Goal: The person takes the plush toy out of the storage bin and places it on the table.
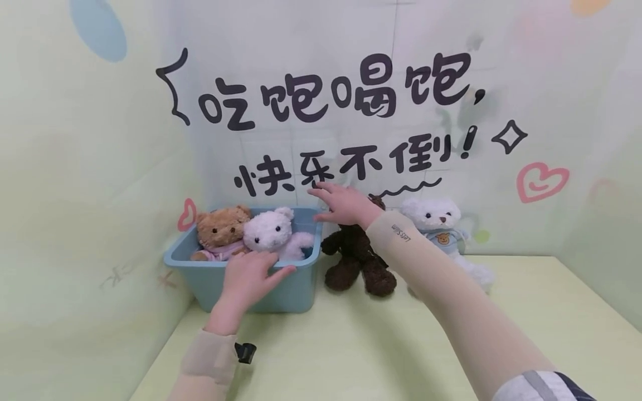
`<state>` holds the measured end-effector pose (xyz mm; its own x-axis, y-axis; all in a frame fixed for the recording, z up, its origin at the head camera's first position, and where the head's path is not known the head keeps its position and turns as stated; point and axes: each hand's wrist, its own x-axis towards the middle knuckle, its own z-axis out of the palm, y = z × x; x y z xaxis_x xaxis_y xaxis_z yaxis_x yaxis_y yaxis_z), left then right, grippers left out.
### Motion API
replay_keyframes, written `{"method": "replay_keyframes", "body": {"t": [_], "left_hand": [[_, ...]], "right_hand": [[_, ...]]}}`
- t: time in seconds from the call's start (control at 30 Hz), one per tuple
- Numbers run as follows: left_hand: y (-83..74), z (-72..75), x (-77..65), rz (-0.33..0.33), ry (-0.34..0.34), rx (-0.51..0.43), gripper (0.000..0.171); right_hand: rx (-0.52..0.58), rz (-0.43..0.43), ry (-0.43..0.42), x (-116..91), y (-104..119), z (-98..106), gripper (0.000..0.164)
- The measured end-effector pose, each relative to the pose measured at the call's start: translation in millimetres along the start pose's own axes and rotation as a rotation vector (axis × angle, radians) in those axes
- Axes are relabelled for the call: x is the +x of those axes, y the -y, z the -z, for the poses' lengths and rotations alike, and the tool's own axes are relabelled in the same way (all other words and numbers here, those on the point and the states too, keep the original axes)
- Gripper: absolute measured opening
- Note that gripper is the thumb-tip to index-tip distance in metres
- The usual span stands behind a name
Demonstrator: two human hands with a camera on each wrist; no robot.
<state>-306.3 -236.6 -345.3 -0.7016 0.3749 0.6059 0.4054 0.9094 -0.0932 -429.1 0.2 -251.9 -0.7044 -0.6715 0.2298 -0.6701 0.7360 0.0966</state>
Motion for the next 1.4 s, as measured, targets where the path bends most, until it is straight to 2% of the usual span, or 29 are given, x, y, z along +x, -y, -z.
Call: {"method": "replay_keyframes", "body": {"t": [0.23,0.5,0.83,1.0,1.13,1.4], "left_hand": [[0.4,2.1,-3.4,-0.016,-0.015,-0.003,0.051],[-7.6,13.2,-21.5,-0.031,-0.018,0.009,0.05],[-12.7,24.5,-36.7,-0.088,-0.084,0.006,0.049],[-14.8,29.8,-41.6,-0.115,-0.124,-0.007,0.049],[-15.5,30.8,-43.2,-0.136,-0.146,-0.017,0.048],[-14.2,30.3,-44.0,-0.139,-0.165,-0.022,0.047]], "right_hand": [[0.001,0.002,-0.003,0,5,5,0.071],[-0.015,-0.039,0.021,3,7,4,0.072],[0.018,-0.041,0.057,3,8,5,0.071],[0.055,-0.085,0.081,5,11,6,0.071],[0.133,-0.108,0.09,9,18,10,0.069],[0.504,-0.054,-0.013,31,52,22,0.05]]}}
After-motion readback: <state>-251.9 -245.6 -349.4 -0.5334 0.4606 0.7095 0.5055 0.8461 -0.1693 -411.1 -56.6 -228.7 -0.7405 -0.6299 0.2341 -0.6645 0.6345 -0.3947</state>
